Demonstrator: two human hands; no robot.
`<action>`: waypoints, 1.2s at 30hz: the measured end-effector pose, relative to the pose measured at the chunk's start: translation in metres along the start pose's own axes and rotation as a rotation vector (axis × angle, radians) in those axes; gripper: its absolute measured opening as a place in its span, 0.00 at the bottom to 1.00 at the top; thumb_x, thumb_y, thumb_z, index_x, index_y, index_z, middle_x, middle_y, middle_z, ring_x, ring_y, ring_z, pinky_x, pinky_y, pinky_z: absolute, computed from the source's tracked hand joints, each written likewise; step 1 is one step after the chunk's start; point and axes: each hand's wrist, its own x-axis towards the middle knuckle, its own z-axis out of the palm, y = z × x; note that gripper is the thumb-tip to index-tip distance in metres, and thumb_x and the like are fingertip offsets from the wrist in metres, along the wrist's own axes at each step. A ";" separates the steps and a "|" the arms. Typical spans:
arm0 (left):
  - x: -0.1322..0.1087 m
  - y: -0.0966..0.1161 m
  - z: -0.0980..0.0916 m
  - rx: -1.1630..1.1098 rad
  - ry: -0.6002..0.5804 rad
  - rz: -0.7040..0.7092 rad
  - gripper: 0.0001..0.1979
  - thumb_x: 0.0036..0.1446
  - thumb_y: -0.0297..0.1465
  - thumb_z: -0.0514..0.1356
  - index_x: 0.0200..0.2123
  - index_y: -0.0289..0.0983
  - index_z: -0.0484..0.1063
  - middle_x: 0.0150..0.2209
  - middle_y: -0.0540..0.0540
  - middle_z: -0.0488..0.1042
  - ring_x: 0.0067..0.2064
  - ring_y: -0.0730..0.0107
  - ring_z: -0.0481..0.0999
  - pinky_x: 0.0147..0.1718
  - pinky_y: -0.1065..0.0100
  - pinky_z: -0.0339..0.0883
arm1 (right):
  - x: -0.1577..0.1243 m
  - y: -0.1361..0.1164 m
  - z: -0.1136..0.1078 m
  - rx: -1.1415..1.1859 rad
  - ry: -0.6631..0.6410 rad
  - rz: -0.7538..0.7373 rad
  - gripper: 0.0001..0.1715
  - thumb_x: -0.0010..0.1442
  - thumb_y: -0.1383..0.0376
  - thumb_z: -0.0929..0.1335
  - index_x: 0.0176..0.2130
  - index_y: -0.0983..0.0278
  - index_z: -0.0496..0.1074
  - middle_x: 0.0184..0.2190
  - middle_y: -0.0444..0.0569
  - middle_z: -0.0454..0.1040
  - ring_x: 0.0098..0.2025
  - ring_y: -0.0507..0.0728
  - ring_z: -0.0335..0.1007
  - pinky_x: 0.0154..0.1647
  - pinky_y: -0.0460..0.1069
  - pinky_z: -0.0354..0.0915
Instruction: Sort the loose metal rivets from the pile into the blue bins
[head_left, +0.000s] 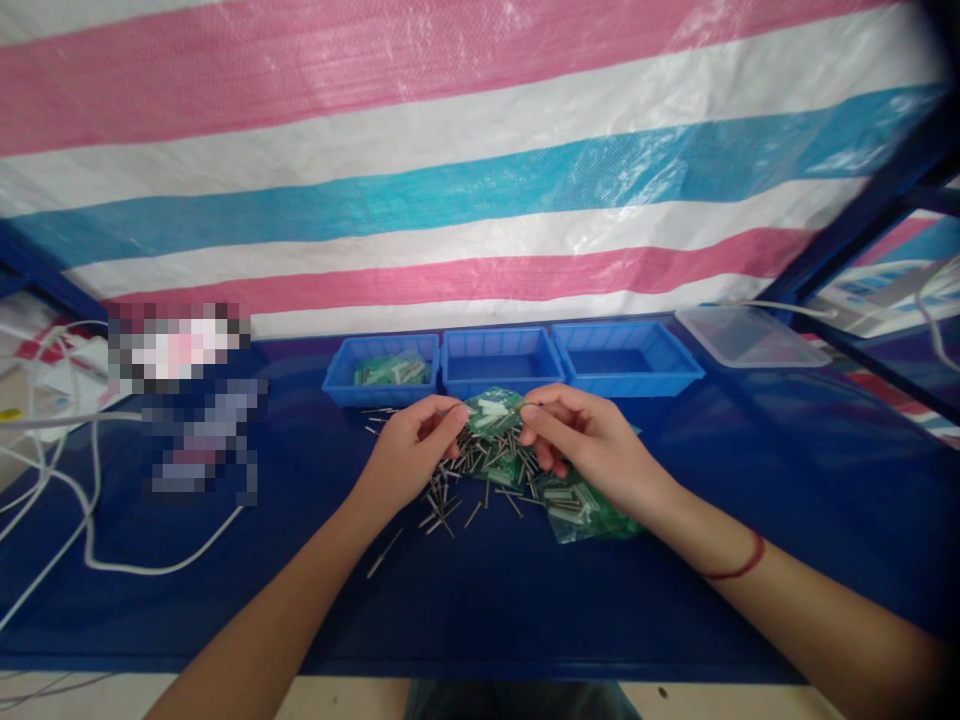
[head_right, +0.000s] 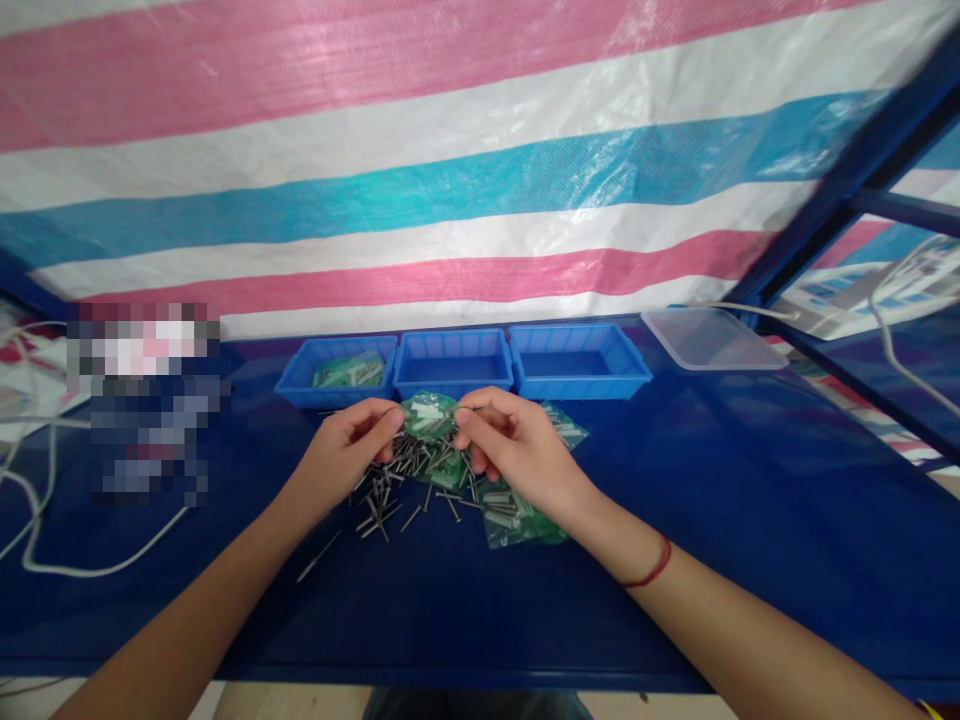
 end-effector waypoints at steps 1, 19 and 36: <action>0.000 0.000 0.001 -0.037 0.004 -0.001 0.17 0.60 0.44 0.56 0.39 0.36 0.74 0.23 0.52 0.72 0.26 0.73 0.71 0.28 0.72 0.65 | 0.000 0.000 0.001 0.015 0.005 -0.002 0.17 0.56 0.53 0.69 0.38 0.63 0.69 0.27 0.45 0.75 0.19 0.48 0.65 0.15 0.43 0.60; -0.002 -0.004 0.005 0.092 0.101 0.096 0.12 0.58 0.35 0.59 0.42 0.37 0.76 0.33 0.48 0.79 0.33 0.68 0.77 0.34 0.69 0.70 | 0.001 0.006 0.003 -0.024 0.137 -0.149 0.14 0.53 0.58 0.72 0.35 0.65 0.72 0.26 0.47 0.77 0.27 0.53 0.75 0.26 0.48 0.72; 0.029 -0.032 -0.097 0.665 0.600 0.035 0.16 0.56 0.42 0.59 0.41 0.37 0.76 0.43 0.41 0.76 0.49 0.53 0.72 0.50 0.53 0.62 | -0.009 -0.001 -0.001 -0.469 0.140 -0.308 0.13 0.61 0.62 0.65 0.45 0.62 0.70 0.29 0.44 0.73 0.24 0.50 0.68 0.24 0.46 0.65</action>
